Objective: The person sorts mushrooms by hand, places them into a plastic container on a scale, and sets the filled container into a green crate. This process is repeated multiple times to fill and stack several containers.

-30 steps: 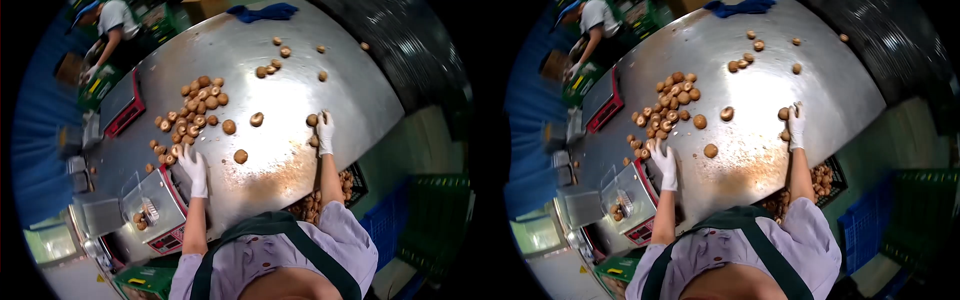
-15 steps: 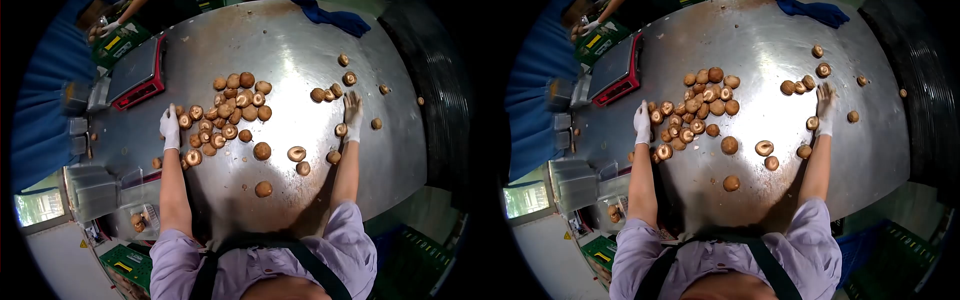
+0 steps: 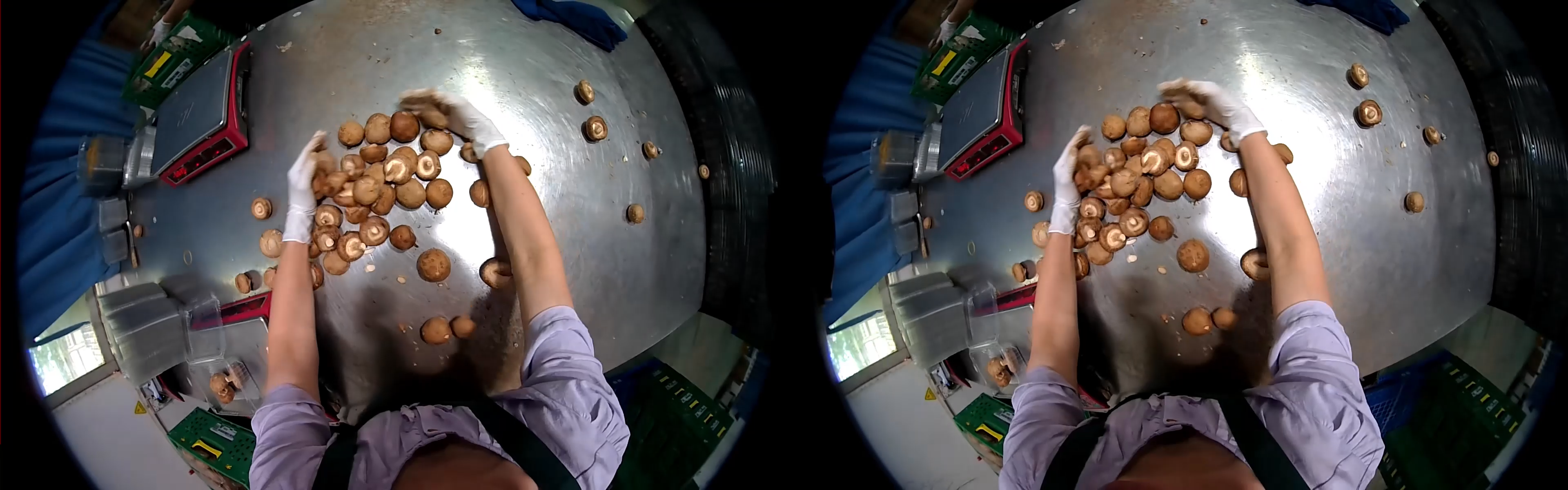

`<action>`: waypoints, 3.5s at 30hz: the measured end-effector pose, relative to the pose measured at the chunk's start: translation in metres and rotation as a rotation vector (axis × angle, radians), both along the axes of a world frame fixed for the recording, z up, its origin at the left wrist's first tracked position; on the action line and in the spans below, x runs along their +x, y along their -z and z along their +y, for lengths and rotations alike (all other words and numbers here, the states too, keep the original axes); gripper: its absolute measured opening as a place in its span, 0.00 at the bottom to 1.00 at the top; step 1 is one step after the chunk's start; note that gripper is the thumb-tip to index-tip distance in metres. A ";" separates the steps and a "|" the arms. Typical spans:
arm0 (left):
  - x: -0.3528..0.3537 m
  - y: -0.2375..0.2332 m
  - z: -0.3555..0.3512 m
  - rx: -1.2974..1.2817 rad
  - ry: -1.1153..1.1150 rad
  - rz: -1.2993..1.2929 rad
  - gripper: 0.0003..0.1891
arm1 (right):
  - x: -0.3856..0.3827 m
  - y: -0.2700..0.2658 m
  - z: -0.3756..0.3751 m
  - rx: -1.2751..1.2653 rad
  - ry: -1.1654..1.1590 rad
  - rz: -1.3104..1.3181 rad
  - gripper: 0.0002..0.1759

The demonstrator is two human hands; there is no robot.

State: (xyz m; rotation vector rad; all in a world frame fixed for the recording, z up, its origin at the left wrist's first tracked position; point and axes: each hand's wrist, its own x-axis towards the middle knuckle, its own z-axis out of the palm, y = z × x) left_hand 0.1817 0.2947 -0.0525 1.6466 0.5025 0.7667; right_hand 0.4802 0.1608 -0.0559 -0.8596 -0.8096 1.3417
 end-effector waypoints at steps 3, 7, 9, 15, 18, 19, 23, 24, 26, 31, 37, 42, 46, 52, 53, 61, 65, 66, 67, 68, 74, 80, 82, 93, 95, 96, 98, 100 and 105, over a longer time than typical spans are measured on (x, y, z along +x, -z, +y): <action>0.033 -0.004 -0.014 0.020 0.071 -0.047 0.25 | -0.022 -0.030 0.006 -0.056 -0.118 -0.341 0.22; 0.032 -0.010 -0.045 -0.281 0.120 -0.038 0.25 | -0.041 -0.049 -0.020 -0.207 -0.207 -0.157 0.21; 0.028 0.001 -0.065 0.133 0.088 0.026 0.21 | -0.044 -0.043 -0.035 -0.169 -0.285 -0.217 0.20; 0.013 0.000 -0.170 0.196 -0.011 0.043 0.19 | -0.064 -0.027 -0.099 -0.293 -0.312 -0.372 0.20; 0.001 -0.027 -0.219 -0.053 -0.047 0.023 0.18 | -0.083 -0.052 -0.151 -0.270 -0.236 -0.352 0.23; -0.006 -0.047 -0.236 -0.164 0.003 0.052 0.18 | -0.085 -0.049 -0.168 -0.305 -0.213 -0.388 0.23; -0.016 -0.030 -0.321 0.008 0.017 0.112 0.19 | -0.099 -0.049 -0.243 -0.436 -0.226 -0.366 0.24; -0.017 -0.027 -0.341 0.019 0.030 0.164 0.19 | -0.099 -0.048 -0.259 -0.477 -0.260 -0.388 0.26; -0.016 -0.055 -0.373 0.172 0.015 0.186 0.19 | -0.113 -0.064 -0.294 -0.394 -0.253 -0.401 0.29; -0.010 -0.070 -0.443 0.147 0.351 0.085 0.21 | -0.128 -0.070 -0.405 -0.689 -0.017 -0.378 0.28; -0.006 -0.046 -0.531 0.268 0.472 0.037 0.18 | -0.146 -0.050 -0.526 -0.596 0.144 -0.341 0.21; -0.009 -0.050 -0.556 0.272 0.909 -0.025 0.28 | -0.158 -0.068 -0.586 -0.827 0.219 -0.224 0.21; -0.021 -0.070 -0.538 -0.001 1.042 -0.043 0.27 | -0.162 -0.089 -0.612 -0.738 0.286 -0.312 0.23; -0.083 -0.067 -0.406 0.024 0.376 0.259 0.23 | -0.184 -0.133 -0.558 -0.619 0.729 -0.668 0.18; -0.113 -0.092 -0.389 -0.175 0.139 0.260 0.21 | -0.189 -0.138 -0.540 -0.654 0.767 -0.606 0.18; -0.210 -0.043 -0.326 0.247 -0.057 0.610 0.44 | -0.223 -0.097 -0.360 -0.624 0.457 -0.841 0.29; -0.185 -0.051 -0.339 0.249 0.205 0.629 0.50 | -0.257 -0.040 -0.319 -0.389 0.213 -1.451 0.31; -0.175 -0.050 -0.342 0.217 0.281 0.587 0.49 | -0.276 -0.055 -0.321 -0.441 0.152 -1.538 0.27; -0.167 -0.046 -0.348 0.048 0.369 0.531 0.47 | -0.285 -0.058 -0.329 -0.376 0.159 -1.623 0.24; -0.159 -0.041 -0.358 -0.115 0.453 0.469 0.46 | -0.294 -0.062 -0.336 -0.406 0.200 -1.632 0.22; -0.113 -0.046 -0.418 0.250 0.601 0.536 0.44 | -0.289 -0.064 -0.413 -0.558 0.228 -1.733 0.23; -0.089 -0.055 -0.477 0.144 0.723 0.491 0.51 | -0.280 -0.076 -0.480 -0.753 0.218 -1.669 0.23; -0.086 -0.052 -0.509 0.207 0.833 0.533 0.56 | -0.277 -0.074 -0.505 -0.814 0.107 -1.796 0.22; -0.076 -0.030 -0.522 0.088 0.941 0.315 0.33 | -0.267 -0.089 -0.566 -0.875 0.374 -1.659 0.17; -0.075 -0.029 -0.499 0.129 0.784 0.310 0.25 | -0.268 -0.095 -0.536 -0.838 0.491 -1.546 0.15; -0.077 -0.042 -0.476 0.095 0.737 0.371 0.24 | -0.270 -0.106 -0.515 -0.793 0.486 -1.498 0.15; -0.085 -0.070 -0.424 0.093 0.599 0.447 0.22 | -0.269 -0.101 -0.483 -0.664 0.504 -1.454 0.15; -0.093 -0.067 -0.378 -0.042 0.269 0.390 0.20 | -0.267 -0.094 -0.447 -0.601 0.431 -1.426 0.14; -0.136 -0.057 -0.262 0.169 -0.478 0.293 0.20 | -0.265 -0.070 -0.338 -0.401 0.246 -1.273 0.15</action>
